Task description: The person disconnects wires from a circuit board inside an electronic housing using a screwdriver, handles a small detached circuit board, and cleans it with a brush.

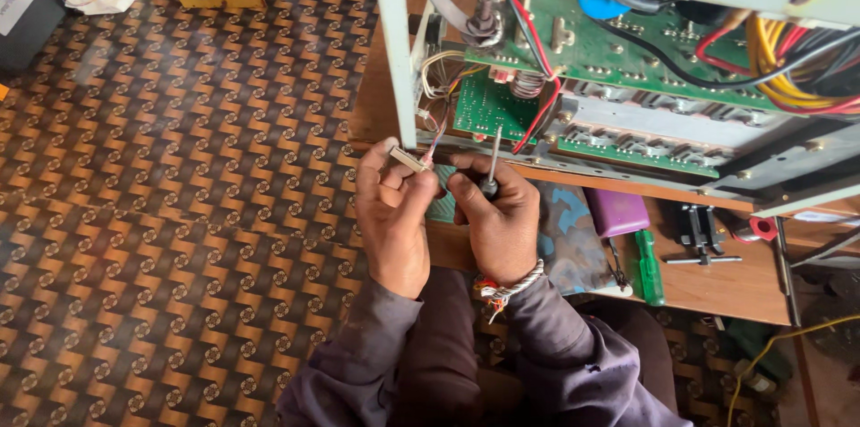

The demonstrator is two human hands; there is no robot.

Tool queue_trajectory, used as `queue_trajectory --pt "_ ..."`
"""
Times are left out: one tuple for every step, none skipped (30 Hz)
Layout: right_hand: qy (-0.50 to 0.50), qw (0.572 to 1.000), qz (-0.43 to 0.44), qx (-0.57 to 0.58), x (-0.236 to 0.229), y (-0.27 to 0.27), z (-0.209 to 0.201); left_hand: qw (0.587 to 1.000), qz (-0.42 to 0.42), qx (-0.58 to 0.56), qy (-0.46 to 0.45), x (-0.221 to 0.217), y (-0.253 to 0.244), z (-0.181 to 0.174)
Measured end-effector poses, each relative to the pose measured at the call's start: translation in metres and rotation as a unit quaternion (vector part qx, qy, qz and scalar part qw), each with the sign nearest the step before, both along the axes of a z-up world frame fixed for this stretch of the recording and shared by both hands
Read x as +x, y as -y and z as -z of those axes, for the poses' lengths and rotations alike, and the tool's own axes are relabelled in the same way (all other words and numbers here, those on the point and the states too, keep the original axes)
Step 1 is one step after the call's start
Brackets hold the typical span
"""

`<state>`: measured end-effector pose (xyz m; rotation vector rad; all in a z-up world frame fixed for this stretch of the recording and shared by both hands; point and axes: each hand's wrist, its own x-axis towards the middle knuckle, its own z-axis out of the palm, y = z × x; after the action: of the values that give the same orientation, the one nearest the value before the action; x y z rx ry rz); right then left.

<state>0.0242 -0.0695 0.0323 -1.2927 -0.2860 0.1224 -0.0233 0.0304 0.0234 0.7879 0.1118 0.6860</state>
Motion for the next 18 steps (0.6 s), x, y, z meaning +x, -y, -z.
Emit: queue_trajectory --pt "0.014 1.000 0.001 -0.017 0.001 0.000 0.000 0.999 -0.014 0.051 0.004 0.000 0.001 0.000" --pt "0.028 0.999 0.002 -0.034 0.001 0.000 0.001 0.994 -0.028 0.102 0.009 0.000 0.002 0.001" --pt "0.027 0.999 0.003 -0.033 0.002 0.001 0.001 0.994 -0.028 0.102 0.008 0.000 0.001 0.002" --pt "0.029 0.999 0.002 -0.034 0.002 0.001 0.000 0.996 -0.035 0.085 -0.011 0.002 0.001 0.003" --pt "0.030 0.999 0.001 -0.035 0.002 0.001 0.000 0.996 -0.042 0.068 -0.030 0.003 0.000 0.004" --pt "0.029 0.999 0.001 -0.034 0.001 0.001 -0.001 0.996 -0.042 0.069 -0.031 0.004 0.000 0.006" --pt "0.015 0.999 0.000 -0.050 0.000 0.001 -0.002 0.994 -0.054 0.086 -0.035 0.005 -0.001 0.008" --pt "0.000 0.998 -0.002 -0.066 -0.001 0.001 -0.003 0.992 -0.066 0.103 -0.039 0.006 -0.002 0.009" --pt "-0.001 0.998 -0.002 -0.066 -0.003 0.003 -0.005 0.992 -0.066 0.103 -0.040 0.006 -0.002 0.011" --pt "0.018 0.993 -0.016 -0.114 -0.005 0.006 -0.008 0.986 -0.083 0.132 -0.061 0.006 -0.003 0.012" --pt "0.036 0.986 -0.030 -0.162 -0.006 0.009 -0.010 0.979 -0.101 0.160 -0.082 0.006 -0.005 0.012" --pt "0.035 0.986 -0.030 -0.161 -0.008 0.011 -0.012 0.978 -0.101 0.161 -0.083 0.006 -0.006 0.011" --pt "0.092 0.978 -0.030 -0.184 -0.011 0.014 -0.014 0.978 -0.095 0.175 -0.067 0.005 -0.006 0.010" --pt "0.148 0.967 -0.030 -0.207 -0.012 0.018 -0.015 0.977 -0.089 0.189 -0.052 0.005 -0.007 0.009" --pt "0.146 0.967 -0.031 -0.207 -0.012 0.021 -0.016 0.976 -0.089 0.189 -0.054 0.004 -0.007 0.008" --pt "0.196 0.955 -0.031 -0.220 -0.011 0.024 -0.017 0.972 -0.096 0.201 -0.073 0.005 -0.008 0.006" --pt "0.244 0.941 -0.032 -0.231 -0.011 0.027 -0.018 0.967 -0.103 0.213 -0.093 0.005 -0.009 0.004" --pt "0.243 0.942 -0.033 -0.230 -0.009 0.030 -0.020 0.967 -0.104 0.214 -0.095 0.005 -0.009 0.003"
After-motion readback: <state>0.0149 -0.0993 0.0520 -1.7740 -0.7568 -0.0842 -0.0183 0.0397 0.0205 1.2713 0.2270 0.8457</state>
